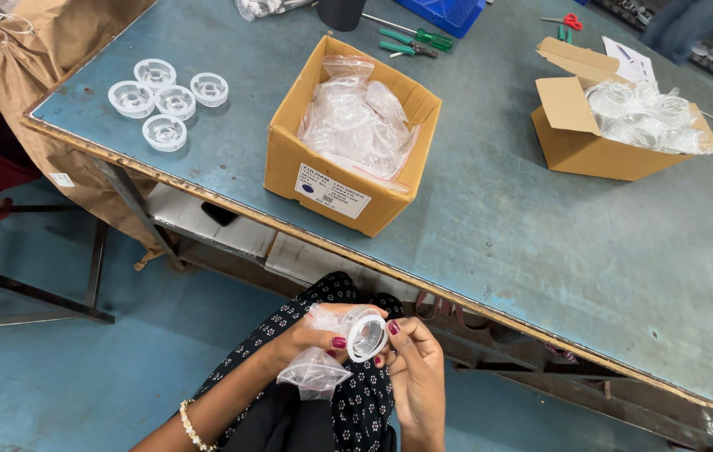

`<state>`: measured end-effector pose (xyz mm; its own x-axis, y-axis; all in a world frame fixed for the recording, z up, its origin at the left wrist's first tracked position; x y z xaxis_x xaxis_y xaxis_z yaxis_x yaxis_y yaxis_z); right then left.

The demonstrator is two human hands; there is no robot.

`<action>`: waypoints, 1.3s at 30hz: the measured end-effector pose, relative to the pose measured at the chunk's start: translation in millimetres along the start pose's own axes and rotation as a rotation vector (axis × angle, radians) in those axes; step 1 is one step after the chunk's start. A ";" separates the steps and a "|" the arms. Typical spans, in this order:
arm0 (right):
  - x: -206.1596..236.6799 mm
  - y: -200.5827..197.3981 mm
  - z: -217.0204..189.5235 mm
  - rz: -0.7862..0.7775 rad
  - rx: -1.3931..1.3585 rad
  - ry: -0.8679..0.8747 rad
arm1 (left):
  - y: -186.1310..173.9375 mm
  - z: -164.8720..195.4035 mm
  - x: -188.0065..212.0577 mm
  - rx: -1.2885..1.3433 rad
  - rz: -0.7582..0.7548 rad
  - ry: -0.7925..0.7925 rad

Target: The person repeatedly takes small transparent plastic parts from a cardboard box, removes them from individual plastic bags, and places them on the table. The process is repeated for multiple items throughout the clip.

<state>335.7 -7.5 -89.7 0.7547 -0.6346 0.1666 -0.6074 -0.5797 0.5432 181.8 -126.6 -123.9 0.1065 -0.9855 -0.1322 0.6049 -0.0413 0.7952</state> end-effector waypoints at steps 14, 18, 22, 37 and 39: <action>-1.1 10.7 3.3 0.046 0.058 -0.057 | -0.2 -0.4 3.7 -0.094 -0.028 0.034; -1.8 6.1 3.9 0.026 0.064 -0.008 | 0.1 1.9 5.8 -0.122 -0.054 0.010; -3.1 0.4 0.4 -0.026 0.071 0.050 | 2.6 4.4 6.7 -0.180 -0.039 0.025; -8.7 -18.7 -7.6 -0.103 0.180 0.086 | 3.3 3.0 3.7 -0.139 -0.086 -0.018; -10.3 -19.4 -7.2 -0.123 0.124 0.191 | 1.7 4.7 5.4 -0.130 -0.119 -0.049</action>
<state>341.5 13.9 -96.0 0.8508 -0.4544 0.2639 -0.5250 -0.7124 0.4657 179.7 -132.8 -120.5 -0.0083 -0.9819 -0.1895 0.7078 -0.1396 0.6924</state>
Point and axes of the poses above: each hand's wrist, its own x-axis away from the middle knuckle, its own y-axis out of the palm, z = x × y, the point moved 1 cm from there along -x, towards the middle knuckle, and after that the axes turned 2 degrees about -x, right-handed, at the moved point
